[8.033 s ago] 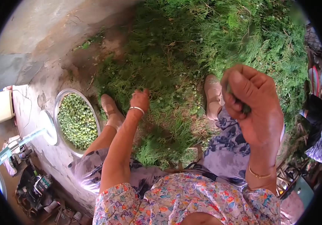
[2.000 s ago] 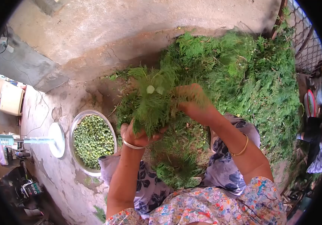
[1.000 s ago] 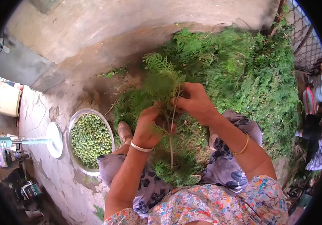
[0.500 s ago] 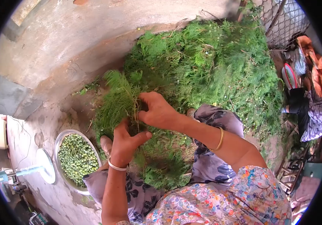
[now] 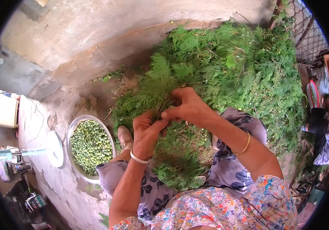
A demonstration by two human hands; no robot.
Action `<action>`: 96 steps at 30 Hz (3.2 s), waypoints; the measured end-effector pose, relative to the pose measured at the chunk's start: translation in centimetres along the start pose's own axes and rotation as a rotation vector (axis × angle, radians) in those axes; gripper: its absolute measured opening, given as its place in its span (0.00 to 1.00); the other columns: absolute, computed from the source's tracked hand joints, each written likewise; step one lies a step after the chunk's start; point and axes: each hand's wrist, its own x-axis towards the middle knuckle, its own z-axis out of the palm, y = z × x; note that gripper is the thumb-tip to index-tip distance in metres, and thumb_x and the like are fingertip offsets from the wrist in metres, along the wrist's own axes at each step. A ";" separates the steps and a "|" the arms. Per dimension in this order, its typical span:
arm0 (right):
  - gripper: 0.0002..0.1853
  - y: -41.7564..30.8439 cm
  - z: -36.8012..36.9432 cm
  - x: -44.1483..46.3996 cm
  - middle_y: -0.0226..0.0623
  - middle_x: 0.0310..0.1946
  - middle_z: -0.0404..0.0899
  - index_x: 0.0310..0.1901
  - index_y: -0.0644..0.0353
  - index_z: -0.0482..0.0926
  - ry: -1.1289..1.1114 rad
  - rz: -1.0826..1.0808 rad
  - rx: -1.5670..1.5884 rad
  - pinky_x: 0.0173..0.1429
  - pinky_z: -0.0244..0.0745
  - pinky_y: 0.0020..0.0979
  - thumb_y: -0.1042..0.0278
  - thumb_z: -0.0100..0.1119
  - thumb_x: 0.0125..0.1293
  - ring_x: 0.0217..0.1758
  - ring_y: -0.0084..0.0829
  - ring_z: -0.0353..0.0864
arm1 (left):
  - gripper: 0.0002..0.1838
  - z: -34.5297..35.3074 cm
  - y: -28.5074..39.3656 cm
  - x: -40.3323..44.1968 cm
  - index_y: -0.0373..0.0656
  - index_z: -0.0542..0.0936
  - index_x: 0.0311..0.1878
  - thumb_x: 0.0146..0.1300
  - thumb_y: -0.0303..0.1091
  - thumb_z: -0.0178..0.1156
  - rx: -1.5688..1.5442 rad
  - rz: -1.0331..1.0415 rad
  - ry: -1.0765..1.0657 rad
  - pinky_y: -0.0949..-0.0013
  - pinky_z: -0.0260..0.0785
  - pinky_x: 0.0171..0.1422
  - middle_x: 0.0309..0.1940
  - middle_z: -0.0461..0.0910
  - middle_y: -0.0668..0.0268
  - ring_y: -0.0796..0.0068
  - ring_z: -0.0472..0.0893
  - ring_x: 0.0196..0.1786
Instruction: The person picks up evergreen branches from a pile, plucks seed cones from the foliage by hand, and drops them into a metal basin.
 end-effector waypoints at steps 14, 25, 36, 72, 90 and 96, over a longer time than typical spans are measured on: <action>0.04 -1.1 -2.8 -0.2 0.36 0.23 0.79 0.31 0.70 0.77 0.187 -0.055 0.021 0.28 0.74 0.23 0.80 0.58 0.53 0.25 0.23 0.80 | 0.12 -0.1 1.8 -0.8 0.31 0.77 0.43 0.55 0.23 0.59 -0.059 -0.047 0.041 0.80 0.59 0.21 0.28 0.79 0.62 0.82 0.73 0.23; 0.09 0.7 -0.7 0.1 0.41 0.30 0.80 0.40 0.71 0.76 -0.001 0.213 0.439 0.29 0.76 0.26 0.76 0.50 0.59 0.28 0.28 0.81 | 0.14 -1.1 1.3 -0.6 0.29 0.77 0.43 0.54 0.26 0.61 -0.088 0.047 -0.051 0.77 0.66 0.27 0.31 0.81 0.58 0.78 0.75 0.26; 0.11 -1.5 -5.5 -0.4 0.35 0.25 0.79 0.35 0.68 0.79 0.453 -0.174 0.356 0.27 0.70 0.25 0.65 0.58 0.63 0.25 0.23 0.76 | 0.15 -3.3 -1.8 0.0 0.37 0.80 0.46 0.52 0.22 0.63 0.716 0.783 0.255 0.72 0.72 0.35 0.30 0.82 0.60 0.72 0.80 0.31; 0.13 -0.4 -3.3 -0.8 0.46 0.22 0.77 0.37 0.70 0.77 0.174 -0.294 -0.457 0.33 0.71 0.35 0.69 0.64 0.53 0.25 0.36 0.76 | 0.13 -2.0 -2.4 0.1 0.37 0.81 0.42 0.50 0.21 0.63 1.005 0.587 0.041 0.66 0.71 0.37 0.32 0.82 0.53 0.56 0.81 0.33; 0.09 0.2 -2.5 0.0 0.23 0.14 0.67 0.30 0.68 0.78 0.252 -0.285 -0.155 0.23 0.57 0.25 0.69 0.66 0.55 0.21 0.15 0.60 | 0.15 -1.8 -2.0 -0.3 0.37 0.80 0.44 0.50 0.19 0.64 0.924 0.491 0.058 0.70 0.69 0.33 0.31 0.81 0.60 0.71 0.79 0.29; 0.07 0.7 -3.5 0.6 0.26 0.13 0.66 0.26 0.66 0.77 0.429 -0.394 -0.167 0.23 0.57 0.27 0.72 0.63 0.56 0.20 0.16 0.60 | 0.15 -1.7 -1.1 0.0 0.39 0.81 0.44 0.50 0.22 0.67 0.888 0.762 0.070 0.76 0.69 0.35 0.29 0.80 0.63 0.72 0.76 0.26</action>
